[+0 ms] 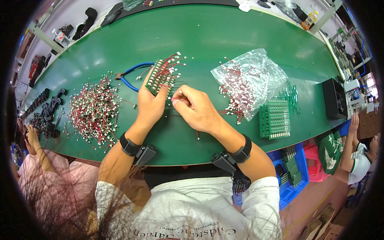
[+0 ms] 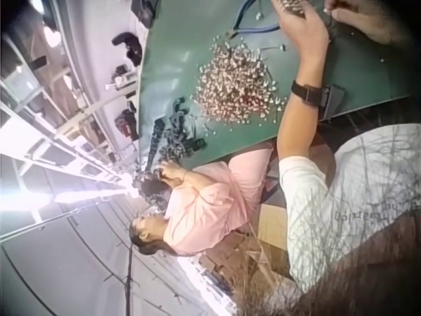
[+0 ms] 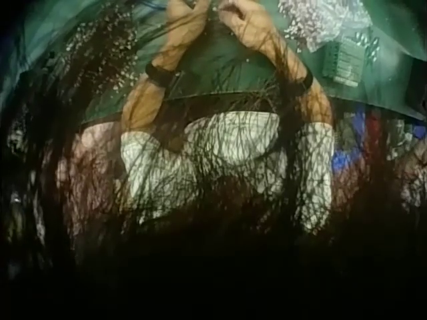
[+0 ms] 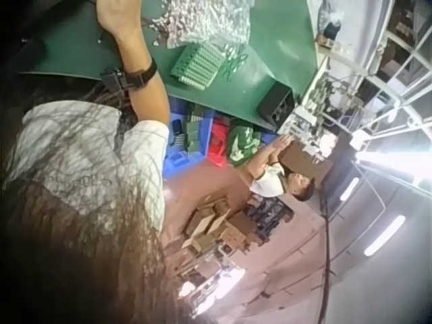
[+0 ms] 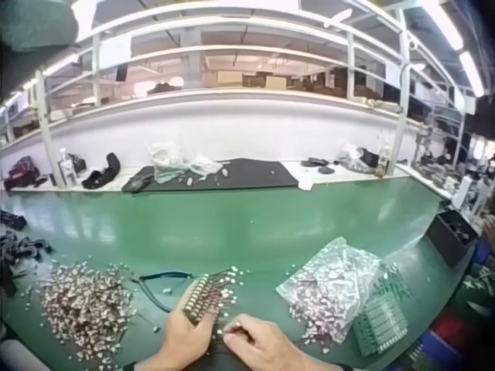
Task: Assembling electronic components onto a printed circuit board at a manufacturing workstation.
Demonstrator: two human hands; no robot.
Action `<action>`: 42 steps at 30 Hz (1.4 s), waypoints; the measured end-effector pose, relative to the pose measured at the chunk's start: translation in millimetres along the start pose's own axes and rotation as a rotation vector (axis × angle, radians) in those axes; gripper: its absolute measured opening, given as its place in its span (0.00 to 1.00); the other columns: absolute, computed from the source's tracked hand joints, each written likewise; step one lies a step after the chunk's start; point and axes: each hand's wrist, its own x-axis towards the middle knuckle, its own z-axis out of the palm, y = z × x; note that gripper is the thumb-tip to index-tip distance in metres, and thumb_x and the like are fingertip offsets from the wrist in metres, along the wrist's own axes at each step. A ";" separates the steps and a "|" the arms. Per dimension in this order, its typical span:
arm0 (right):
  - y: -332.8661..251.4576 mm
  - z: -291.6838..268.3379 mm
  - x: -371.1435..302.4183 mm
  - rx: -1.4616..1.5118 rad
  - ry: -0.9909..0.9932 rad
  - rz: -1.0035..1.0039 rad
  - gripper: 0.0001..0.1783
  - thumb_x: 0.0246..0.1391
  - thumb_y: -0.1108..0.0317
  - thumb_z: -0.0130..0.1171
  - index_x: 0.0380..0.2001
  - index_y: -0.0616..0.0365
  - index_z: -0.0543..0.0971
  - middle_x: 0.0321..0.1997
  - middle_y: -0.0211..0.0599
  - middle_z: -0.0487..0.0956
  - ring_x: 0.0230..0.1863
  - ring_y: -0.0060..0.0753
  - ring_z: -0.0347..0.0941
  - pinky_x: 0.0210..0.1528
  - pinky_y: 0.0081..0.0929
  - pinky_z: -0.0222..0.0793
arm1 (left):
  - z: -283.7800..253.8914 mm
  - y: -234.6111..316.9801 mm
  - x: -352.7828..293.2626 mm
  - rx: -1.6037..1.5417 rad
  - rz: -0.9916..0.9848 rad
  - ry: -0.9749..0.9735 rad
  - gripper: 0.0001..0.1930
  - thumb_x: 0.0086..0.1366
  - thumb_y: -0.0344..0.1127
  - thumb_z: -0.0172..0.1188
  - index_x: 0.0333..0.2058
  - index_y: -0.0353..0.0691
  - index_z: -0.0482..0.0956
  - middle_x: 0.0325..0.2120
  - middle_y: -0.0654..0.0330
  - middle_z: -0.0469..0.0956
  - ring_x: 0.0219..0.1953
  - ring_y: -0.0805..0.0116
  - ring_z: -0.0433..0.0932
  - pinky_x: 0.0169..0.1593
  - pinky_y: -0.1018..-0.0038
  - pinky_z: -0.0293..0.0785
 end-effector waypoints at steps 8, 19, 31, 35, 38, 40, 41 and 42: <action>-10.7 1.2 -2.2 0.017 -0.058 -0.062 0.08 0.62 0.72 0.53 0.41 0.64 0.77 0.28 0.26 0.73 0.27 0.14 0.64 0.30 0.20 0.62 | -3.6 0.8 0.9 0.019 0.001 0.012 0.30 0.64 0.24 0.56 0.65 0.28 0.61 0.40 0.59 0.82 0.38 0.77 0.78 0.44 0.77 0.74; -10.9 8.8 -1.3 -0.171 0.104 -0.289 0.04 0.56 0.75 0.62 0.35 0.64 0.81 0.27 0.34 0.78 0.19 0.19 0.65 0.22 0.21 0.59 | 0.2 3.9 -3.3 0.075 -0.005 0.008 0.31 0.64 0.26 0.56 0.66 0.29 0.59 0.38 0.57 0.83 0.34 0.74 0.78 0.40 0.74 0.75; -10.3 13.1 4.2 -0.403 0.246 -0.682 0.05 0.50 0.80 0.64 0.32 0.64 0.80 0.20 0.37 0.74 0.17 0.34 0.70 0.20 0.30 0.65 | 4.5 6.7 -3.9 0.224 0.114 -0.019 0.32 0.62 0.24 0.57 0.65 0.29 0.60 0.41 0.47 0.83 0.37 0.57 0.84 0.42 0.67 0.77; -2.7 14.1 7.4 -0.421 0.278 -0.677 0.04 0.51 0.80 0.63 0.32 0.65 0.80 0.22 0.39 0.77 0.19 0.36 0.72 0.22 0.30 0.68 | 7.1 8.4 -7.2 0.257 0.156 -0.048 0.32 0.61 0.23 0.58 0.65 0.29 0.61 0.42 0.45 0.82 0.39 0.53 0.84 0.43 0.66 0.77; 5.1 16.5 10.2 -0.424 0.299 -0.658 0.04 0.52 0.79 0.61 0.33 0.66 0.81 0.25 0.43 0.80 0.22 0.40 0.77 0.25 0.32 0.72 | 5.7 9.9 -8.6 0.295 0.115 -0.118 0.32 0.59 0.22 0.58 0.64 0.29 0.62 0.43 0.42 0.80 0.40 0.51 0.83 0.44 0.65 0.77; 6.9 17.5 10.9 -0.443 0.312 -0.614 0.05 0.54 0.77 0.60 0.35 0.67 0.81 0.28 0.47 0.82 0.25 0.43 0.79 0.28 0.33 0.74 | 6.1 9.1 -7.6 0.294 0.199 -0.120 0.33 0.57 0.21 0.58 0.63 0.29 0.63 0.43 0.40 0.80 0.42 0.46 0.83 0.45 0.64 0.77; 6.4 17.3 10.6 -0.444 0.312 -0.614 0.05 0.54 0.77 0.60 0.35 0.67 0.81 0.28 0.47 0.82 0.25 0.43 0.79 0.28 0.33 0.74 | 6.4 9.2 -7.6 0.293 0.199 -0.120 0.33 0.57 0.21 0.58 0.63 0.29 0.63 0.43 0.40 0.80 0.42 0.46 0.83 0.45 0.64 0.77; 5.4 17.0 9.8 -0.421 0.295 -0.580 0.06 0.55 0.77 0.60 0.35 0.68 0.81 0.28 0.48 0.82 0.25 0.44 0.80 0.28 0.33 0.74 | 6.7 9.4 -7.9 0.300 0.204 -0.136 0.34 0.56 0.20 0.58 0.63 0.29 0.63 0.43 0.39 0.80 0.43 0.45 0.82 0.45 0.63 0.77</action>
